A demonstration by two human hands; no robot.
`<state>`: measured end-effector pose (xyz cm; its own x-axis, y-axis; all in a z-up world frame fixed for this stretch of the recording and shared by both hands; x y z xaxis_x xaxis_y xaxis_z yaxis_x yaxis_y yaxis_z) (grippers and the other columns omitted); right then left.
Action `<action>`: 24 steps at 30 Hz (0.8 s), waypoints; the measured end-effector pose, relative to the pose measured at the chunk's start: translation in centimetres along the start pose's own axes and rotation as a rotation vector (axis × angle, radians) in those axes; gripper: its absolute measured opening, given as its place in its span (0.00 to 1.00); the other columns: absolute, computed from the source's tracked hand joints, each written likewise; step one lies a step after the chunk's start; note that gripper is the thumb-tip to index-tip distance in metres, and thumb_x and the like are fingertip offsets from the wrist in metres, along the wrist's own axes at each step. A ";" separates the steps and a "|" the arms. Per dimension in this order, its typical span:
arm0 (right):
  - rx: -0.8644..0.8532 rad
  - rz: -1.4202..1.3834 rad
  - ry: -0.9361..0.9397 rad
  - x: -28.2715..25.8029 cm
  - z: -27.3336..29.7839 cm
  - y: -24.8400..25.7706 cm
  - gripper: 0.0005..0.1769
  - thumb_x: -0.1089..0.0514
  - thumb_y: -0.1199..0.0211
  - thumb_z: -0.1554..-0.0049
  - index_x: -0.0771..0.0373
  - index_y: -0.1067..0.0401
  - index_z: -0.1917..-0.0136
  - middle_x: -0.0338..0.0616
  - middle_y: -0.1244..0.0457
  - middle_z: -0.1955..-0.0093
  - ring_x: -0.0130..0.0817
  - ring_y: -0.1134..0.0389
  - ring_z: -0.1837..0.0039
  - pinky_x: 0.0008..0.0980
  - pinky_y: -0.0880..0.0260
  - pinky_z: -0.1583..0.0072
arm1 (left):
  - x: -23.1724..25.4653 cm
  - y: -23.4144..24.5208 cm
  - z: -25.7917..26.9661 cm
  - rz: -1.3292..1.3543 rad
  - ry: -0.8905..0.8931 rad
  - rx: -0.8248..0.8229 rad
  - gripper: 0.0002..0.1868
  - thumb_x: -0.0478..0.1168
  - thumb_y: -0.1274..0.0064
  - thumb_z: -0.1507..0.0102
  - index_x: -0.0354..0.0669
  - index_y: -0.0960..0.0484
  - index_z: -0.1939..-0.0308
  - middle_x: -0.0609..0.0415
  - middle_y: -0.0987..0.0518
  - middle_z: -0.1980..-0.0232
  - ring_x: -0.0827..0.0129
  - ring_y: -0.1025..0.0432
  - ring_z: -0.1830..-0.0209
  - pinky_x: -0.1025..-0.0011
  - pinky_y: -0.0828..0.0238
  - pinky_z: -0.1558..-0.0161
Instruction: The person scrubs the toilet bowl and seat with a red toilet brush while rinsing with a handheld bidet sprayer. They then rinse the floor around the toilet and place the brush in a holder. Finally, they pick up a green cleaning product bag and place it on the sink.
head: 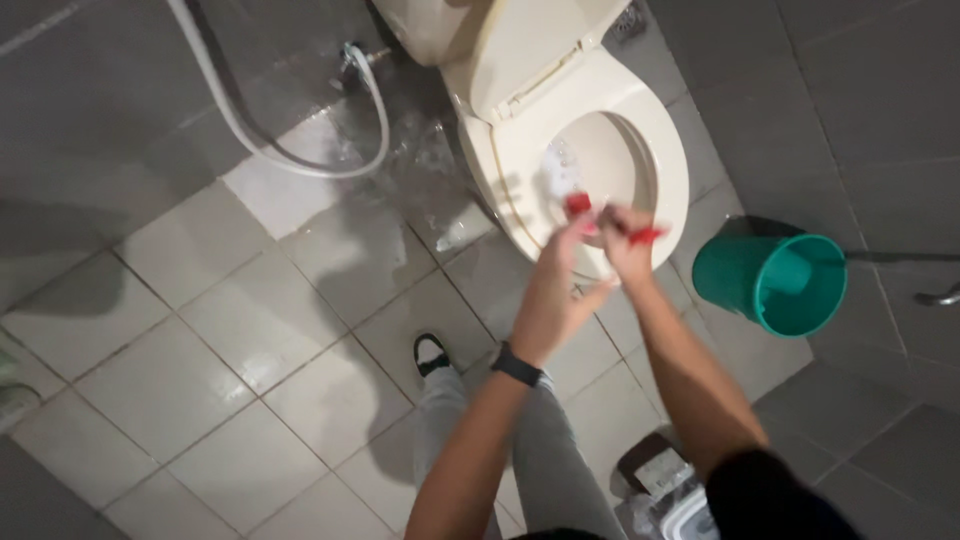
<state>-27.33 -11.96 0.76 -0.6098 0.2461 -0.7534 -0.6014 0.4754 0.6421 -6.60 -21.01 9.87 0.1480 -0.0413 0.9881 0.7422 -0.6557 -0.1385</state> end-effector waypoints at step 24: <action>0.138 -0.513 -0.437 0.5 0.3 10.4 0.18 0.50 0.42 0.33 0.64 0.33 0.59 0.38 0.39 0.65 0.27 0.39 0.59 0.27 0.38 0.52 | 0.7 10.8 -18.6 -0.550 0.218 0.663 0.23 0.59 0.47 0.36 0.40 0.17 0.58 0.46 0.14 0.61 0.53 0.19 0.58 0.60 0.25 0.53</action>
<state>-33.76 -6.66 7.07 0.0164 0.2651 -0.9641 -0.6695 0.7191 0.1863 -10.60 -42.12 10.30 -0.4188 -0.0363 0.9073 0.9073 -0.0567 0.4166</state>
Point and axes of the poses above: each hand's wrist, its own z-axis away from the middle knuckle, its own y-axis out of the back of the hand, x = y × z, the point moved 2 cm from there along -z, towards the middle knuckle
